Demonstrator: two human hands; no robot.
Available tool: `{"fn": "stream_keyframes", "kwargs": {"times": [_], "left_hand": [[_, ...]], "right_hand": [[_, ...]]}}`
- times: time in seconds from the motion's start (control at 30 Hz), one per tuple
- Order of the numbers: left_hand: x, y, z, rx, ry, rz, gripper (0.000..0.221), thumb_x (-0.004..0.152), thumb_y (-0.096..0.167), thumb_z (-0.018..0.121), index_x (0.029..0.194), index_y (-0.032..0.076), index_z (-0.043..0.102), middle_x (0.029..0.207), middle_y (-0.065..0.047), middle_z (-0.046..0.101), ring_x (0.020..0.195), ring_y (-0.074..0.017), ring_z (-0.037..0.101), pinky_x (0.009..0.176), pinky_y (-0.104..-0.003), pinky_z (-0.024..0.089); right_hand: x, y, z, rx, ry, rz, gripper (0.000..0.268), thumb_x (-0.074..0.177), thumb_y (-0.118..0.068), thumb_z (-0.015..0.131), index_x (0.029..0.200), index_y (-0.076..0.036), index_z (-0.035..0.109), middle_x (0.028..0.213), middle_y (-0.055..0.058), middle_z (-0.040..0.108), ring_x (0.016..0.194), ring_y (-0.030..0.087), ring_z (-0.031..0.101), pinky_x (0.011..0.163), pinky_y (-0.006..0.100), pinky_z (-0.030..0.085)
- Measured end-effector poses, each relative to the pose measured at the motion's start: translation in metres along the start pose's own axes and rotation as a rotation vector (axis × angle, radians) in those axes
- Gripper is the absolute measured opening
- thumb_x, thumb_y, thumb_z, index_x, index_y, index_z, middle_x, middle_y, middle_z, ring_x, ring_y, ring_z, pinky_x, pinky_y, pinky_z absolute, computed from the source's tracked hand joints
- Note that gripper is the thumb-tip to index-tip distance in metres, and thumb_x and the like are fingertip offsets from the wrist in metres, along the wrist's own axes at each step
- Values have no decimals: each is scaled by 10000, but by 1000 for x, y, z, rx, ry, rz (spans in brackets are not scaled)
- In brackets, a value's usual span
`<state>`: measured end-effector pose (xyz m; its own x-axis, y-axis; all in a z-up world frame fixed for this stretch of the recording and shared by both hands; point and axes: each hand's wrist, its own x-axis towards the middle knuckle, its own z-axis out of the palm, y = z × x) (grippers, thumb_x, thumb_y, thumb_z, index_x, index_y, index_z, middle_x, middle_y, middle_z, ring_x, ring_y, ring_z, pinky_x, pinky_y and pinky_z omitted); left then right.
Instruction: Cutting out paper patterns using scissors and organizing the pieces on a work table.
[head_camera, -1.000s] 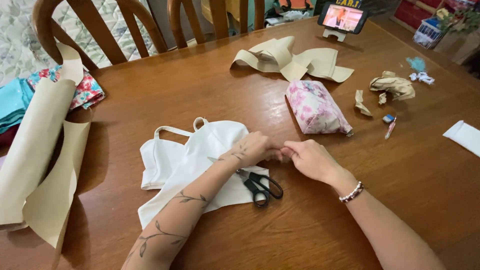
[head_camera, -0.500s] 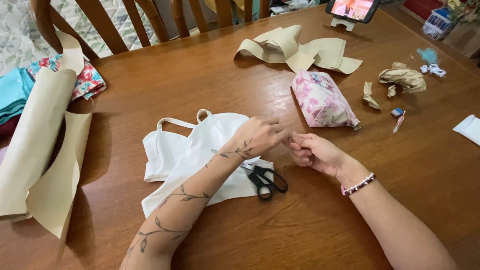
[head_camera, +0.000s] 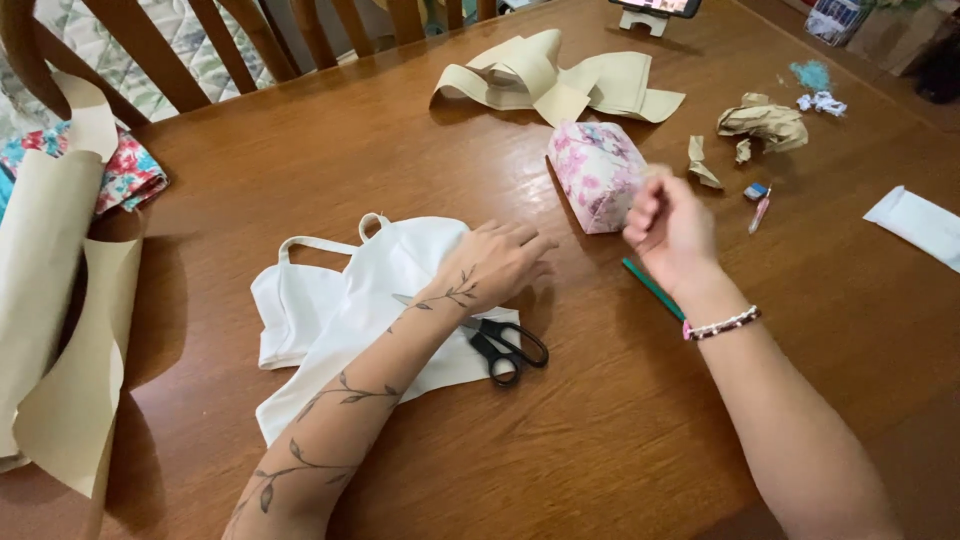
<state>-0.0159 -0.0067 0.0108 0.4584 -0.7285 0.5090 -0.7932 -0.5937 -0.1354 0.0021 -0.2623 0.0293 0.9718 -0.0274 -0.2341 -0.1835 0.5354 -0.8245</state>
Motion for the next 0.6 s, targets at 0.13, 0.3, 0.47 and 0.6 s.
{"fn": "stream_keyframes", "kwargs": {"times": [0.13, 0.3, 0.47, 0.6], "left_hand": [[-4, 1, 16, -49, -64, 0, 180, 936, 325, 688, 1008, 174, 623, 834, -8, 629, 782, -238, 682, 743, -361, 504], [-10, -5, 23, -26, -197, -30, 169, 950, 380, 634, 979, 214, 653, 847, 12, 639, 782, -231, 692, 768, -373, 499], [-10, -6, 14, -46, -255, -56, 156, 923, 345, 661, 966, 195, 652, 841, -1, 656, 776, -254, 702, 743, -399, 507], [-11, -7, 10, -52, -273, -50, 153, 894, 308, 678, 947, 168, 644, 849, -23, 665, 777, -279, 707, 738, -415, 517]], "right_hand": [[-9, 0, 5, 53, 60, -4, 358, 936, -562, 532, 1025, -217, 555, 734, -22, 606, 589, 79, 473, 503, 183, 370], [-14, 36, 19, -293, -105, -26, 131, 965, -287, 639, 1004, -163, 657, 740, 12, 619, 565, 86, 522, 476, 207, 432], [-36, 46, 38, -493, -199, -100, 141, 977, -233, 646, 965, -101, 695, 701, 50, 627, 537, 96, 566, 455, 220, 488], [-42, 49, 40, -604, -250, -175, 149, 992, -199, 626, 987, -73, 706, 700, 66, 634, 548, 97, 578, 477, 229, 507]]}}
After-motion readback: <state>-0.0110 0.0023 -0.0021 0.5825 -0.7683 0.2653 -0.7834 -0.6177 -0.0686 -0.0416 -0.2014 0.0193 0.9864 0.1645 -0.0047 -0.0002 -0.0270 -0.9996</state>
